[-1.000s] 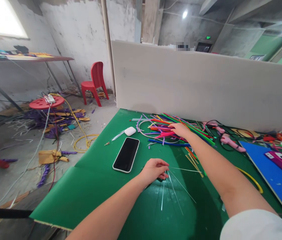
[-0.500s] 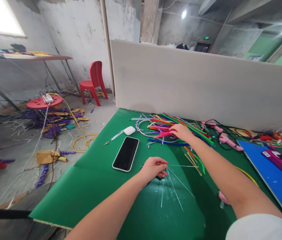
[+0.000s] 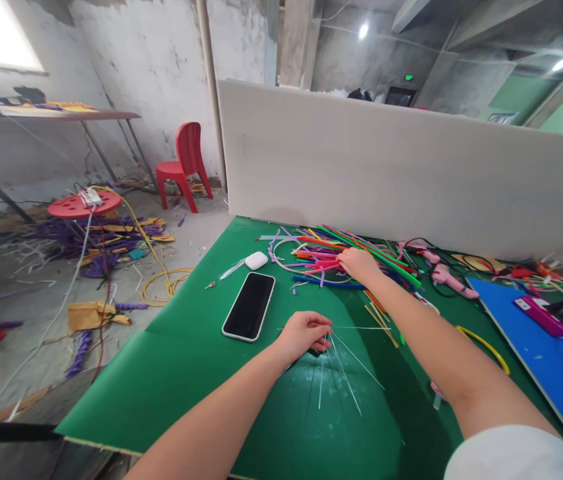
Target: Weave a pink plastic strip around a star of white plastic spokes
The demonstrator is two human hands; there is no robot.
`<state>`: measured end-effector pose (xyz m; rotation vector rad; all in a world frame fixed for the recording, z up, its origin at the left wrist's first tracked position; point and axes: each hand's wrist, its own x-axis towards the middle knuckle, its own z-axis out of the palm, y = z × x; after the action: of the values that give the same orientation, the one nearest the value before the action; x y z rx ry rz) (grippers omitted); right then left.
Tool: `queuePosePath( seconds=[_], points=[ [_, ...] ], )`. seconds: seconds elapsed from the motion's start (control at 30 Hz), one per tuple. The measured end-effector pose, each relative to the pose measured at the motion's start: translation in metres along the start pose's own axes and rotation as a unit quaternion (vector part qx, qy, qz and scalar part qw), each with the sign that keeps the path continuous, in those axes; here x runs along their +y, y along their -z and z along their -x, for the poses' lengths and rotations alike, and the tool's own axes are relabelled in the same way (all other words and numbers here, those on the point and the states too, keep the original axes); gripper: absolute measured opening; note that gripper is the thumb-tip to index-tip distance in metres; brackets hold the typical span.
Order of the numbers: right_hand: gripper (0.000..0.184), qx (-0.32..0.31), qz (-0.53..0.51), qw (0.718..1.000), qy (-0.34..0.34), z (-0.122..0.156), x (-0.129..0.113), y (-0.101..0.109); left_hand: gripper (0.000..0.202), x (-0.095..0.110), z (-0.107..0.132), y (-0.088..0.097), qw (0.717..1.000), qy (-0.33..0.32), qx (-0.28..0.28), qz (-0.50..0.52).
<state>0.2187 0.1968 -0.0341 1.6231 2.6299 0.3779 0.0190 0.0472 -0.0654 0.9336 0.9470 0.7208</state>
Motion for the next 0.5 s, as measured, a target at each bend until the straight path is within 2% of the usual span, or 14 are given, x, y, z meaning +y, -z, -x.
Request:
queuePosePath(
  seconds=[0.23,0.5],
  points=[
    [0.022,0.018,-0.022,0.999,-0.041,-0.002,0.001,0.006,0.010,0.001,0.002,0.000,1.000,-0.001,0.003,-0.012],
    [0.025,-0.008,-0.052,0.996,-0.071,-0.021,-0.002,0.001,0.009,0.003,0.004,-0.001,1.000,0.002,0.006,-0.016]
  ],
)
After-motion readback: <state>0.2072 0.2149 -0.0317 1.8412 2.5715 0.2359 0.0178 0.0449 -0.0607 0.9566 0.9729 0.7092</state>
